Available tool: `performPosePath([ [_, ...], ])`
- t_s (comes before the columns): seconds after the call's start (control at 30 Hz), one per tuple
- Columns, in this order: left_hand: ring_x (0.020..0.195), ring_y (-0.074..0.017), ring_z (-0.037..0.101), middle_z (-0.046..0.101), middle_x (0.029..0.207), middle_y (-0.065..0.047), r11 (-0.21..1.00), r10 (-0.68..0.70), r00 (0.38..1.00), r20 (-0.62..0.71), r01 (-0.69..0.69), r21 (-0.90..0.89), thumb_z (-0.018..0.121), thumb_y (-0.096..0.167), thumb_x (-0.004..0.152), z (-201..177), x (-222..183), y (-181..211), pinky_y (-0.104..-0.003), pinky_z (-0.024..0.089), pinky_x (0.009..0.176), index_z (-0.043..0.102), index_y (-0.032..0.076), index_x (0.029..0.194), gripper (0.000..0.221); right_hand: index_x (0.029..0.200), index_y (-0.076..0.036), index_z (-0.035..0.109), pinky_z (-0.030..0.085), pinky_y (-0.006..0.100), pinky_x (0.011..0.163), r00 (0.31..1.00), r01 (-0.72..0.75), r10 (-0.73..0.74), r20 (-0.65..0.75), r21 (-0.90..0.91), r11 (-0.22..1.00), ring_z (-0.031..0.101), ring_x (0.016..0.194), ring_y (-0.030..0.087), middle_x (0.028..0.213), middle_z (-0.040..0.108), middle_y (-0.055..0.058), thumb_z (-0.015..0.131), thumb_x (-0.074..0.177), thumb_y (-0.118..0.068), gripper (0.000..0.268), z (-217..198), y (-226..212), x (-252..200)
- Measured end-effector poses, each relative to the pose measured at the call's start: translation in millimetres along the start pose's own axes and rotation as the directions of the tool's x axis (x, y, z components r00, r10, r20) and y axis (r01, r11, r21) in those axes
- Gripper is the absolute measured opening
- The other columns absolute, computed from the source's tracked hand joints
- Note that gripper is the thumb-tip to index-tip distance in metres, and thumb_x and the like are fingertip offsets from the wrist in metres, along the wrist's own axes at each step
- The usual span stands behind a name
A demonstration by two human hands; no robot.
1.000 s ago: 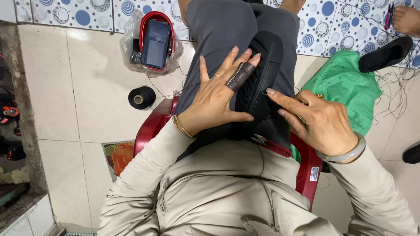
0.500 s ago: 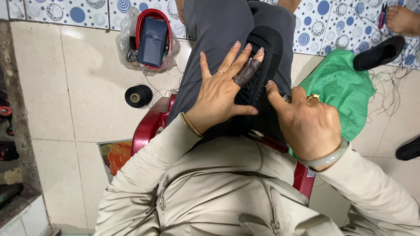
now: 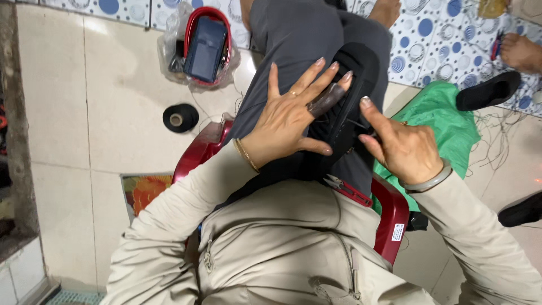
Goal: The person stitches a black shoe sole held on their lap using a needle and thread, pulling the thread tight through each hole and occasionally using pliers to pull the needle.
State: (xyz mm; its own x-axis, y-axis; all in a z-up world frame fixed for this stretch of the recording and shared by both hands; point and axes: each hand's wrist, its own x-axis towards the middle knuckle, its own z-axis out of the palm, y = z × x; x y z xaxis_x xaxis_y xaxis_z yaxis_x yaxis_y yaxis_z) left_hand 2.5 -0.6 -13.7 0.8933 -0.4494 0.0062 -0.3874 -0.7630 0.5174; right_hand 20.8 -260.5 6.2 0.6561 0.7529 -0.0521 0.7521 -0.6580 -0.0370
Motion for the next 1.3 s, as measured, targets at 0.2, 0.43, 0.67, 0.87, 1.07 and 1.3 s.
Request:
performPosePath([
  [0.2, 0.145, -0.0168, 0.009, 0.012, 0.157, 0.002, 0.991, -0.023, 0.998, 0.06, 0.015, 0.135, 0.082, 0.086, 0.064, 3, 1, 5, -0.07, 0.011, 0.102, 0.006, 0.028, 0.148, 0.127, 0.135, -0.004, 0.047, 0.043, 0.035, 0.044, 0.994, -0.024, 0.018, -0.108, -0.06, 0.998, 0.061, 0.055, 0.021, 0.082, 0.067, 0.006, 0.067, 0.091, -0.038, 0.059, 20, -5, 0],
  [0.43, 0.137, -0.0257, 0.029, 0.022, 0.151, -0.006, 0.997, 0.061, 0.992, -0.11, -0.056, 0.056, 0.089, 0.061, 0.064, -8, -13, 2, -0.059, 0.028, 0.096, 0.025, 0.023, 0.139, 0.106, 0.132, -0.002, 0.044, 0.047, 0.035, 0.048, 0.983, -0.049, 0.064, -0.173, 0.089, 0.995, 0.064, 0.062, 0.02, 0.114, 0.067, 0.007, 0.062, 0.088, -0.043, 0.062, 8, -9, -4],
  [0.67, 0.096, -0.0269, 0.064, 0.063, 0.106, -0.006, 0.687, -0.145, 0.94, -0.31, -0.13, -0.715, 0.074, 0.021, 0.077, -19, -34, 27, -0.032, 0.051, 0.075, 0.066, 0.007, 0.084, 0.018, 0.137, -0.019, 0.051, 0.052, 0.039, 0.052, 0.99, -0.118, 0.117, -0.079, -0.011, 0.993, 0.061, 0.055, 0.026, 0.072, 0.062, 0.004, 0.054, 0.089, -0.037, 0.052, -21, -28, 8],
  [0.87, 0.056, -0.0196, 0.067, 0.066, 0.065, -0.008, 0.515, -0.273, 0.949, -0.157, 0.007, -0.857, 0.069, 0.012, 0.08, -23, -16, 14, -0.025, 0.051, 0.049, 0.069, 0.006, 0.084, 0.007, 0.141, -0.019, 0.039, 0.051, 0.049, 0.055, 0.946, -0.317, 0.307, 0.1, 0.105, 0.943, 0.061, 0.063, 0.034, 0.073, 0.056, 0.011, 0.055, 0.085, -0.023, 0.058, -26, -49, 21],
  [1.07, 0.05, -0.0243, 0.065, 0.06, 0.056, -0.012, 0.647, -0.254, 0.956, -0.145, 0.057, -0.76, 0.07, 0.005, 0.073, -16, -1, 27, -0.028, 0.046, 0.038, 0.065, 0.002, 0.074, 0.006, 0.138, -0.022, 0.047, 0.052, 0.045, 0.054, 0.968, -0.251, 0.252, -0.004, 0.087, 0.964, 0.062, 0.062, 0.03, 0.071, 0.056, 0.007, 0.056, 0.086, -0.027, 0.053, -23, -44, 17],
  [1.3, 0.093, -0.0159, 0.064, 0.055, 0.115, -0.009, 0.834, -0.147, 0.953, -0.264, -0.025, -0.551, 0.082, 0.021, 0.075, 2, -10, 34, -0.024, 0.059, 0.08, 0.039, 0.013, 0.133, 0.072, 0.143, -0.031, 0.041, 0.043, 0.036, 0.033, 0.956, -0.234, 0.237, 0.171, -0.038, 0.972, 0.051, 0.039, 0.017, 0.059, 0.055, 0.0, 0.055, 0.082, -0.025, 0.063, -64, -25, 5],
])
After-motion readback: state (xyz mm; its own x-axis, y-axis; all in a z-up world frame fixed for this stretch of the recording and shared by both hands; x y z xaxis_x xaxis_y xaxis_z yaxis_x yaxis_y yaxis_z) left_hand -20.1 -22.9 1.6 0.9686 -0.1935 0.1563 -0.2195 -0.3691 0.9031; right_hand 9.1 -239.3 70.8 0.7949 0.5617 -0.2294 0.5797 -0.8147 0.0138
